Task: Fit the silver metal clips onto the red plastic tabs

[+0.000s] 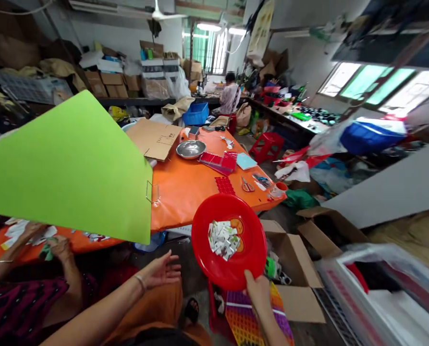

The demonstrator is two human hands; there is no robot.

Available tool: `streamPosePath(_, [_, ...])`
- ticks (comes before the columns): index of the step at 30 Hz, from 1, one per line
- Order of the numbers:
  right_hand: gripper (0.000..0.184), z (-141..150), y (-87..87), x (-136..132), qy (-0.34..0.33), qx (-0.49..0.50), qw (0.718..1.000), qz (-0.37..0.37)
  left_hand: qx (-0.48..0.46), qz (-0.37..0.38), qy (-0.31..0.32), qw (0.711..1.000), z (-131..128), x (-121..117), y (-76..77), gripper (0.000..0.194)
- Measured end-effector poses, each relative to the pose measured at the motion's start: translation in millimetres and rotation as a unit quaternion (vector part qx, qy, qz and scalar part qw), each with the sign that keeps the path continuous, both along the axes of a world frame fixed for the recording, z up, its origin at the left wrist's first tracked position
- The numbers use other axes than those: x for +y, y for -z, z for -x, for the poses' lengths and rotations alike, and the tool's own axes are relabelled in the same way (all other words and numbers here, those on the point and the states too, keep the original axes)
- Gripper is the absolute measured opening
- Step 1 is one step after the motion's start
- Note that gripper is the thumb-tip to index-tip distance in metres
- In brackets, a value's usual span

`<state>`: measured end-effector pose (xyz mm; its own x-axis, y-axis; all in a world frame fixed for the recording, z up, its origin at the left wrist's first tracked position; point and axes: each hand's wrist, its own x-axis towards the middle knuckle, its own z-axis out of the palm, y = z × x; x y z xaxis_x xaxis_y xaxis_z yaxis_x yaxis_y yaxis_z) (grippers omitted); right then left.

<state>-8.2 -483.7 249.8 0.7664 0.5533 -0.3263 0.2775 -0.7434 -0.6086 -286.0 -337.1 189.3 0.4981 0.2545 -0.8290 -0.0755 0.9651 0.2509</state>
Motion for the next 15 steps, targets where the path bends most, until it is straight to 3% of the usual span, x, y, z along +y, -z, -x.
streamPosePath(4, [0.041,-49.6,15.1,118.4,-0.040,-0.027,0.998,0.034,0.040,0.021,-0.083,0.996,-40.3,90.6,23.9,0.046])
streamPosePath(8, [0.037,-76.0,28.2,220.6,-0.075,-0.096,0.990,0.069,0.042,0.020,-0.138,0.989,-89.7,177.4,40.3,0.050])
streamPosePath(11, [0.039,-84.9,30.2,275.0,-0.110,-0.150,0.979,0.088,0.036,0.025,-0.176,0.983,-118.3,224.7,51.5,0.054])
streamPosePath(15, [0.045,-87.5,25.2,312.3,-0.160,-0.190,0.964,0.094,0.010,0.042,-0.193,0.980,-140.8,263.3,66.8,0.051])
